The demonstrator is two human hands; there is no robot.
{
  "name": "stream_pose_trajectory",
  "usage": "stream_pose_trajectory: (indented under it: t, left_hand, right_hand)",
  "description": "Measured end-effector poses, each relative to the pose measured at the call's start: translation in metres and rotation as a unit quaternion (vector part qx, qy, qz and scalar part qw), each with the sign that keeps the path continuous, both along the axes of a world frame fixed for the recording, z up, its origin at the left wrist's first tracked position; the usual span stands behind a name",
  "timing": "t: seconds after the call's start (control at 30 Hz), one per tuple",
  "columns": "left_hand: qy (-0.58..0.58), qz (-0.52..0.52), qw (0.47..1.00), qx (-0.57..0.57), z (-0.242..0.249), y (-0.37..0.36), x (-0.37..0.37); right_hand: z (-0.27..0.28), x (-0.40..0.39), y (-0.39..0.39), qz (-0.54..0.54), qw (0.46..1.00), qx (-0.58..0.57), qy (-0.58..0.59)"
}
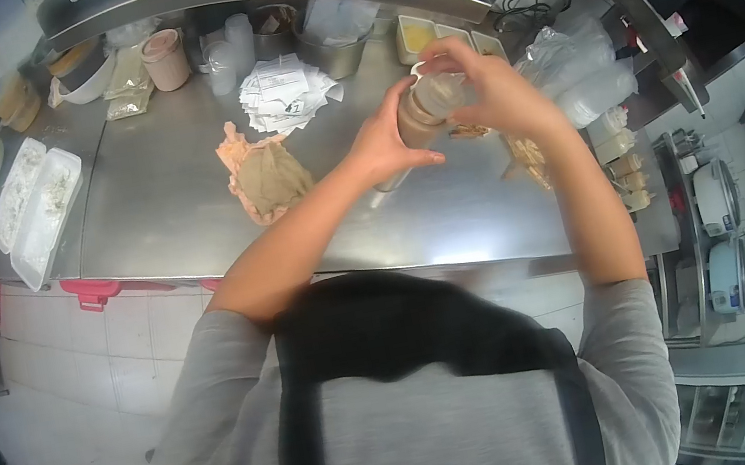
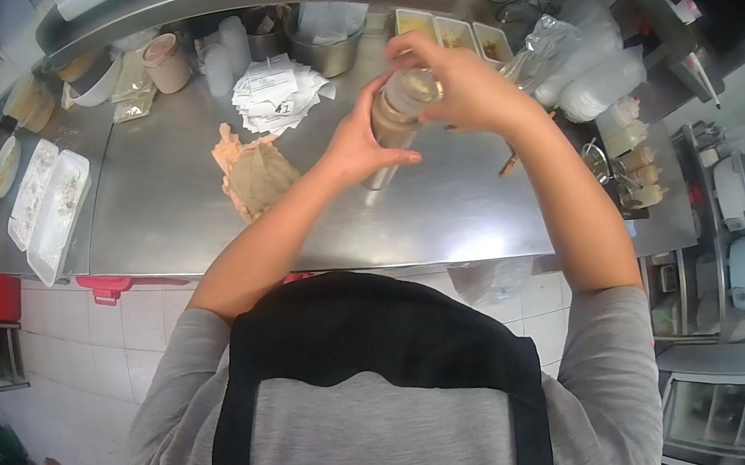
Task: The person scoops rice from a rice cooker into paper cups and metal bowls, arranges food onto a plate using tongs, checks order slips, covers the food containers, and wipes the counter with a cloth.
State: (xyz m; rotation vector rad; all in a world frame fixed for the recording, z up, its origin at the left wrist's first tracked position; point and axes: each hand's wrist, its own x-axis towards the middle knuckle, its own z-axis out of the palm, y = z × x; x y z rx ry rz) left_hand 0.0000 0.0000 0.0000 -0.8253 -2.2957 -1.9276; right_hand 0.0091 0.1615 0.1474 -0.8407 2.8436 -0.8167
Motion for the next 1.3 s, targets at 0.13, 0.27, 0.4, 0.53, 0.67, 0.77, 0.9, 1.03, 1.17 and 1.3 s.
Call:
stream_pose_trajectory:
  t: [0.13, 0.27, 0.4, 0.53, 0.67, 0.77, 0.9, 1.03, 1.17, 1.3]
  left_hand:
    - [-0.032, 0.012, 0.999, -0.005, 0.002, 0.001, -0.001]
    - [-0.017, 0.021, 1.0, 0.003, -0.002, 0.003, -0.005]
    - [-0.019, 0.026, 0.999, 0.003, -0.002, 0.002, -0.006]
    - [-0.022, 0.023, 0.999, 0.002, -0.001, 0.002, -0.006]
    - [-0.028, 0.009, 0.999, 0.028, -0.004, 0.002, -0.006]
    - [-0.005, 0.02, 1.0, -0.002, -0.006, 0.003, -0.008]
    - [-0.017, 0.027, 0.999, -0.005, -0.003, 0.002, -0.005]
    - [-0.025, 0.021, 0.999, -0.01, 0.0, 0.0, -0.005]
    - [-0.016, 0.023, 0.999, -0.042, -0.002, -0.002, -0.009]
    - [-0.014, -0.019, 1.0, -0.005, -0.004, -0.003, -0.013]
  right_hand:
    - [0.007, 0.0, -0.018, 0.009, 0.995, 0.094, -0.027]
    - [0.009, -0.005, -0.019, 0.03, 0.994, 0.102, -0.029]
    - [0.009, -0.01, -0.021, 0.045, 0.992, 0.114, -0.032]
    - [0.013, -0.007, -0.032, 0.002, 0.983, 0.179, -0.029]
    - [0.015, -0.004, -0.037, -0.084, 0.959, 0.272, -0.001]
    - [-0.009, -0.022, -0.013, 0.092, 0.972, 0.155, 0.153]
    - [0.002, -0.01, -0.02, -0.035, 0.96, 0.259, 0.099]
    - [-0.003, -0.006, -0.014, 0.036, 0.976, 0.192, 0.096]
    - [0.004, -0.003, -0.024, -0.082, 0.967, 0.23, 0.077]
    - [-0.014, -0.014, -0.01, 0.042, 0.99, 0.11, 0.079]
